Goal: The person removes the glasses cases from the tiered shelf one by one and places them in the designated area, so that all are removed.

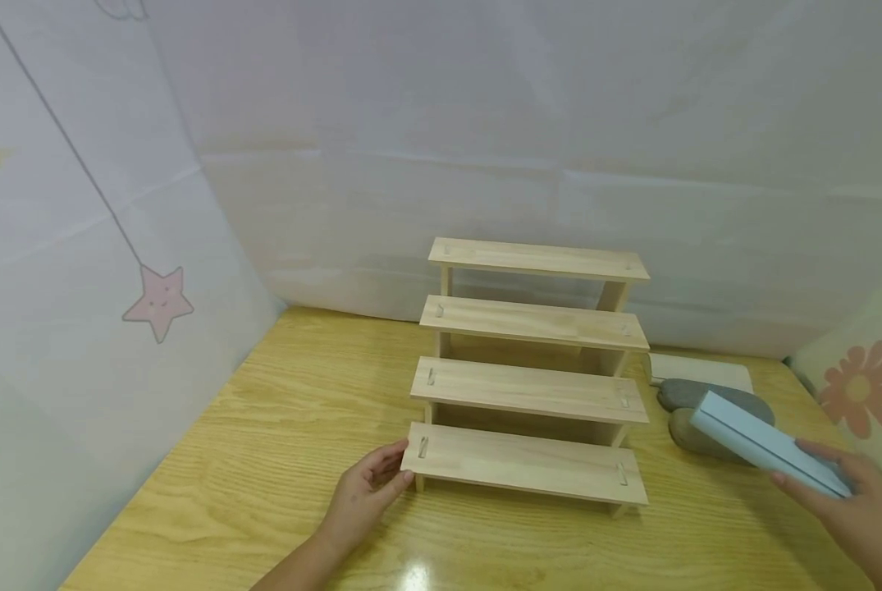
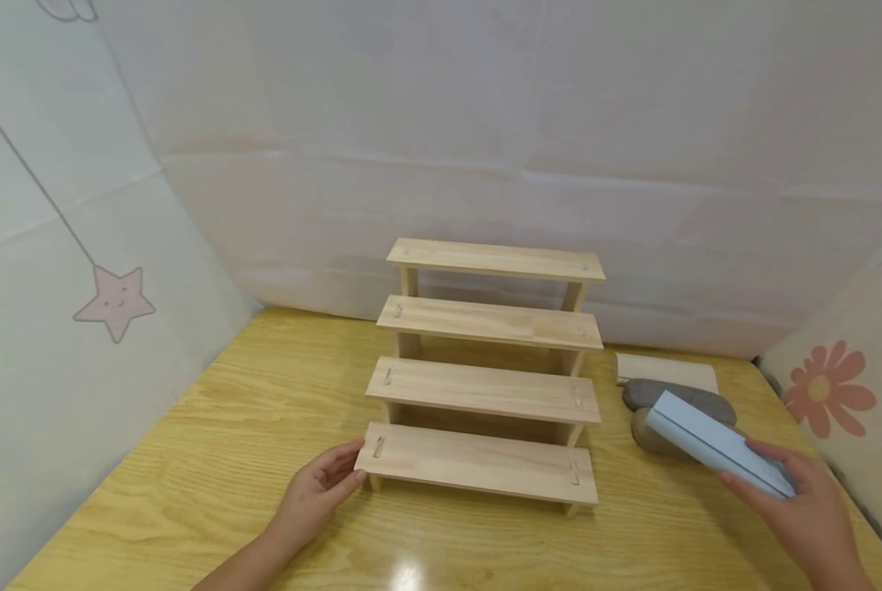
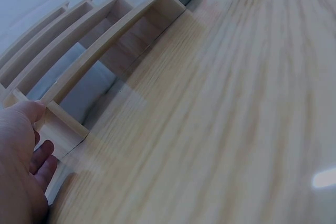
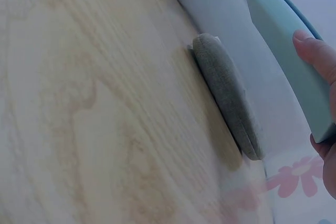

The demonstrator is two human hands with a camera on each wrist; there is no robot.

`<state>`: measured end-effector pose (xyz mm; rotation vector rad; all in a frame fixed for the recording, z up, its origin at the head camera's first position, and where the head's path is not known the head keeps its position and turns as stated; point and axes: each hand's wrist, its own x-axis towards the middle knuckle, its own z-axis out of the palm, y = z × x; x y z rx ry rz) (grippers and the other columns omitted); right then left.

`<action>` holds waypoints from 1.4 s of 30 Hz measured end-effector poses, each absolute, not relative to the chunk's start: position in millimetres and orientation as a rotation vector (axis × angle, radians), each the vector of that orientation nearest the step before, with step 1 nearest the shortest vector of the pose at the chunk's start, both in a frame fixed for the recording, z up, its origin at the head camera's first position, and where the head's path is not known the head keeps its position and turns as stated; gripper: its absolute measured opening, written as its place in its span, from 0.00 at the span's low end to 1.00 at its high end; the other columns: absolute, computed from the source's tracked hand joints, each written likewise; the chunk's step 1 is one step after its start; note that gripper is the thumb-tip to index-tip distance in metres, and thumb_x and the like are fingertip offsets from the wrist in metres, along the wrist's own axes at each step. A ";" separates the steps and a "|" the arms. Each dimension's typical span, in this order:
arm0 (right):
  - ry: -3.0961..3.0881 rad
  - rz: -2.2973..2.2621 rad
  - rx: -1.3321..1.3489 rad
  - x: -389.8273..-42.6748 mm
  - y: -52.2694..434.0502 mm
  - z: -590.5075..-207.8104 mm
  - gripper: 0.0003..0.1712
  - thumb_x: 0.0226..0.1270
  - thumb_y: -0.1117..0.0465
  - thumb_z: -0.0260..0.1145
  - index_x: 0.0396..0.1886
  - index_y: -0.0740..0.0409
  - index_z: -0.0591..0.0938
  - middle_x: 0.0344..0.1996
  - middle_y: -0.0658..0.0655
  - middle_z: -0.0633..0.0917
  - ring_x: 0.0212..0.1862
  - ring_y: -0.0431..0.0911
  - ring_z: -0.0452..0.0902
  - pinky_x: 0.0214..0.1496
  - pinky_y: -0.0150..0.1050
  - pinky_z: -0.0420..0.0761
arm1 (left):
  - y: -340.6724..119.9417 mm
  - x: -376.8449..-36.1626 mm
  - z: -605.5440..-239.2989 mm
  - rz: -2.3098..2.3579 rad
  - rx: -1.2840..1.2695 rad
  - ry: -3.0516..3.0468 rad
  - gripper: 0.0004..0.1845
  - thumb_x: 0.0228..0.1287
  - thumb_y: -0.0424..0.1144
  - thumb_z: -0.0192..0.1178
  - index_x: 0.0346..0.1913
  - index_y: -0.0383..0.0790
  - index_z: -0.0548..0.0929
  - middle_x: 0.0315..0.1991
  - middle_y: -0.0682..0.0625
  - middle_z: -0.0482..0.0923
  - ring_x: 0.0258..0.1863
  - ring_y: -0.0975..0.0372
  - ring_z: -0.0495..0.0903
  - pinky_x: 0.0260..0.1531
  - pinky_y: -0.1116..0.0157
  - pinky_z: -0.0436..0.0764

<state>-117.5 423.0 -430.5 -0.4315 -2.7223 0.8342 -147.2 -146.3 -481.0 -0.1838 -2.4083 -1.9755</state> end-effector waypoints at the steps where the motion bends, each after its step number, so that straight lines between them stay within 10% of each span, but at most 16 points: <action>1: -2.722 0.834 -0.433 -116.7 422.2 -431.4 0.46 0.62 0.44 0.70 0.69 0.69 0.67 0.63 0.78 0.66 0.47 0.55 0.63 0.36 0.26 0.56 | -146.3 -147.0 -480.9 -1.973 -0.187 -2.406 0.23 0.61 0.38 0.68 0.60 0.38 0.79 0.58 0.41 0.81 0.56 0.54 0.82 0.52 0.75 0.80; 4: -2.722 0.830 -0.420 -114.1 420.7 -434.7 0.45 0.62 0.45 0.71 0.68 0.70 0.67 0.61 0.78 0.66 0.47 0.58 0.62 0.35 0.25 0.56 | -146.2 -146.5 -480.8 -1.973 -0.189 -2.402 0.23 0.61 0.38 0.68 0.60 0.38 0.79 0.58 0.41 0.81 0.56 0.54 0.82 0.51 0.76 0.80; 10: -2.724 0.795 -0.332 -109.1 423.6 -443.6 0.41 0.61 0.47 0.73 0.63 0.71 0.72 0.59 0.79 0.71 0.41 0.17 0.51 0.33 0.25 0.56 | -146.0 -146.3 -480.9 -1.979 -0.186 -2.400 0.23 0.61 0.37 0.68 0.60 0.38 0.79 0.58 0.41 0.81 0.56 0.54 0.82 0.51 0.78 0.79; 13: -2.723 0.786 -0.316 -107.6 424.0 -449.3 0.40 0.59 0.48 0.74 0.62 0.72 0.74 0.58 0.78 0.73 0.39 0.13 0.45 0.33 0.25 0.56 | -145.9 -146.1 -481.0 -1.979 -0.179 -2.404 0.23 0.61 0.38 0.68 0.60 0.38 0.79 0.58 0.42 0.81 0.56 0.54 0.81 0.51 0.79 0.79; 26: -2.711 0.801 -0.316 -99.3 421.3 -467.0 0.40 0.57 0.49 0.75 0.61 0.72 0.75 0.50 0.63 0.78 0.38 0.15 0.50 0.33 0.25 0.58 | -145.3 -146.5 -481.2 -1.966 -0.177 -2.400 0.23 0.61 0.37 0.68 0.59 0.38 0.79 0.58 0.41 0.81 0.56 0.54 0.82 0.51 0.79 0.79; 31: -2.762 0.817 -0.403 -97.8 418.0 -470.2 0.42 0.59 0.45 0.73 0.64 0.69 0.73 0.59 0.75 0.73 0.39 0.17 0.50 0.37 0.27 0.58 | -145.4 -146.2 -480.6 -1.964 -0.174 -2.407 0.23 0.61 0.38 0.68 0.59 0.38 0.79 0.58 0.42 0.81 0.56 0.54 0.82 0.51 0.79 0.79; 42: -2.812 0.847 -0.436 -97.5 419.2 -480.2 0.46 0.61 0.41 0.71 0.66 0.70 0.70 0.62 0.79 0.69 0.53 0.53 0.66 0.45 0.35 0.61 | -145.4 -145.9 -479.2 -1.966 -0.167 -2.410 0.23 0.61 0.38 0.68 0.60 0.38 0.79 0.57 0.42 0.81 0.56 0.53 0.81 0.54 0.73 0.81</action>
